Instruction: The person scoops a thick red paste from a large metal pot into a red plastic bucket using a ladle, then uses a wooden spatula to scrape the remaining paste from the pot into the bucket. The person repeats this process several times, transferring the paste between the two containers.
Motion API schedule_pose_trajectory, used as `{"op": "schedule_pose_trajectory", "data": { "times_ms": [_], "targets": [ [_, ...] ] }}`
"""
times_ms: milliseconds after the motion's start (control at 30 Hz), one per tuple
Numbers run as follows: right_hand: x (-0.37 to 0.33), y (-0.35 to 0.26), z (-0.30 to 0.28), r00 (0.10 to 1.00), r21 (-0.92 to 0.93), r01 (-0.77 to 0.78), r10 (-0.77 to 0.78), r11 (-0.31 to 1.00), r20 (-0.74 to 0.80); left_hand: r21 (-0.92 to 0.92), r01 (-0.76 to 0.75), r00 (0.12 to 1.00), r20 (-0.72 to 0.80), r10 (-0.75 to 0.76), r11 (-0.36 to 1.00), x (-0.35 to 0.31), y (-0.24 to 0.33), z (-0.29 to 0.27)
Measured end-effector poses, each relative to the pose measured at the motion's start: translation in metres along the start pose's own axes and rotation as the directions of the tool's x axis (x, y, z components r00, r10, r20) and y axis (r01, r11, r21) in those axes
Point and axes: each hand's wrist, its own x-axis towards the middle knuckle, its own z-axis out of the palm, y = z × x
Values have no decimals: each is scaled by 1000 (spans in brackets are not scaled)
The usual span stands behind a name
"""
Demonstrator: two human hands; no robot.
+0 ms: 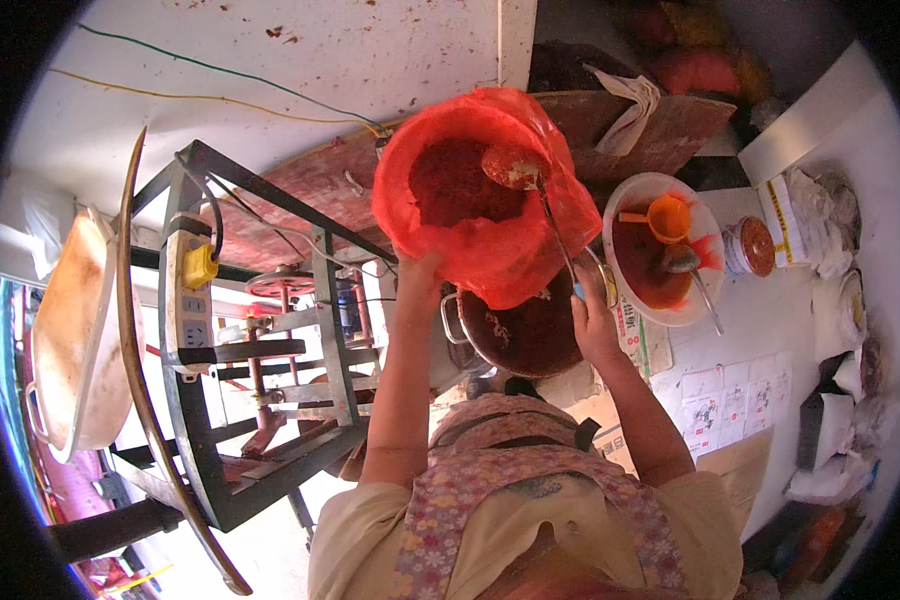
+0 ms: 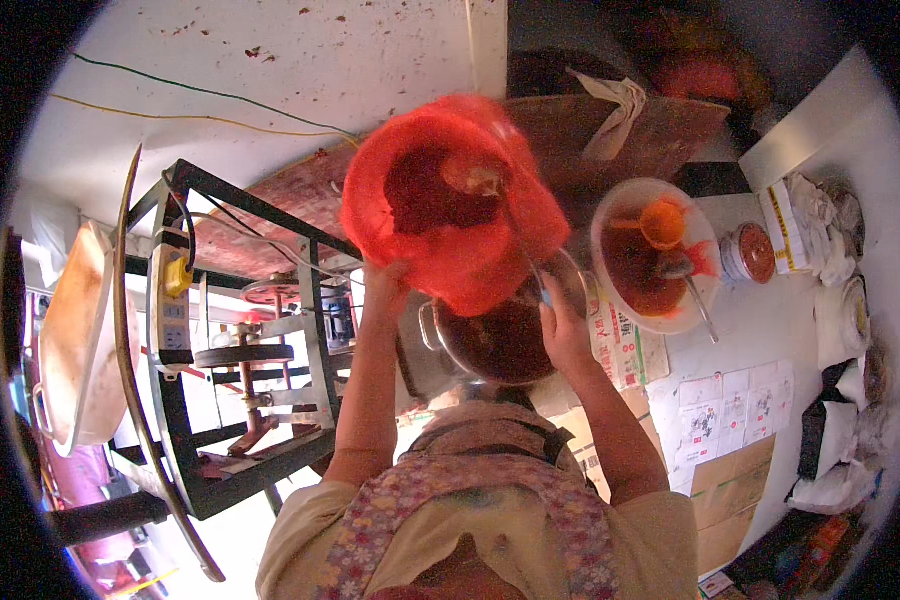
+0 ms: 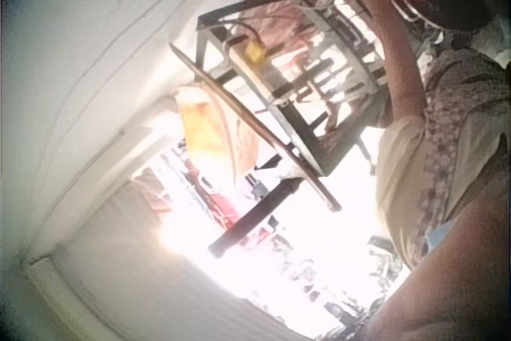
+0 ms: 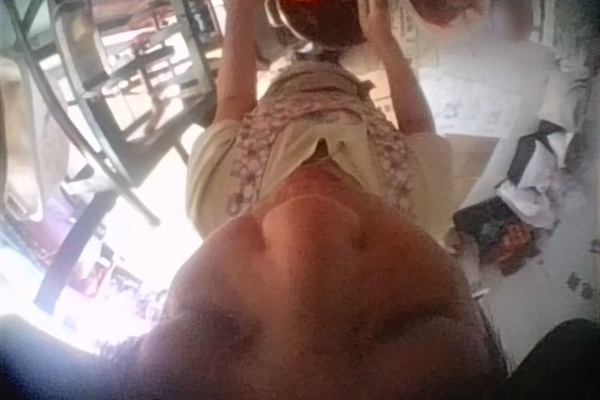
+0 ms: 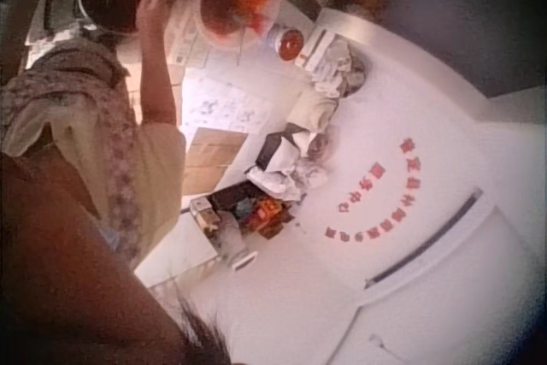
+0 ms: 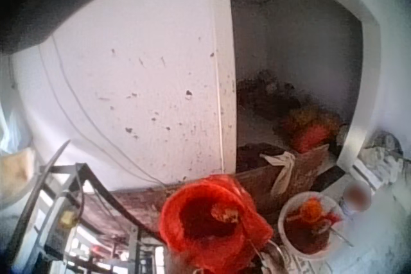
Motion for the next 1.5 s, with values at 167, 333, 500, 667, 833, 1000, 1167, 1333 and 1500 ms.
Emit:
{"op": "schedule_pose_trajectory", "data": {
  "times_ms": [167,333,500,667,833,1000,1167,1333,1500],
  "targets": [
    [-35,1,-1,977,-18,-188,189,982,97,-15,32,999,17,-31,999,-24,-26,-11],
    [-40,7,4,977,4,-167,165,986,139,27,240,965,99,-242,970,-26,-20,-23],
    [-39,-1,-1,974,158,-209,191,965,121,204,300,918,205,-340,932,-23,-5,-31],
    [-61,-17,-11,970,249,-178,212,952,-117,258,400,859,229,-458,879,-20,6,-31],
    [-26,-13,23,839,607,-323,516,726,-171,352,457,834,149,-531,817,-20,20,-27],
    [60,0,62,759,511,-313,534,801,-372,315,398,886,112,-451,861,-18,11,-29],
    [150,-4,56,758,526,-63,384,848,-528,-4,272,961,42,-272,962,-21,-6,-22],
    [198,-13,26,857,616,-98,381,782,-348,52,-99,980,-169,107,994,-1,2,2],
    [205,-15,25,874,599,-270,453,754,-176,273,-306,901,-226,370,912,35,29,8]
  ]
}}
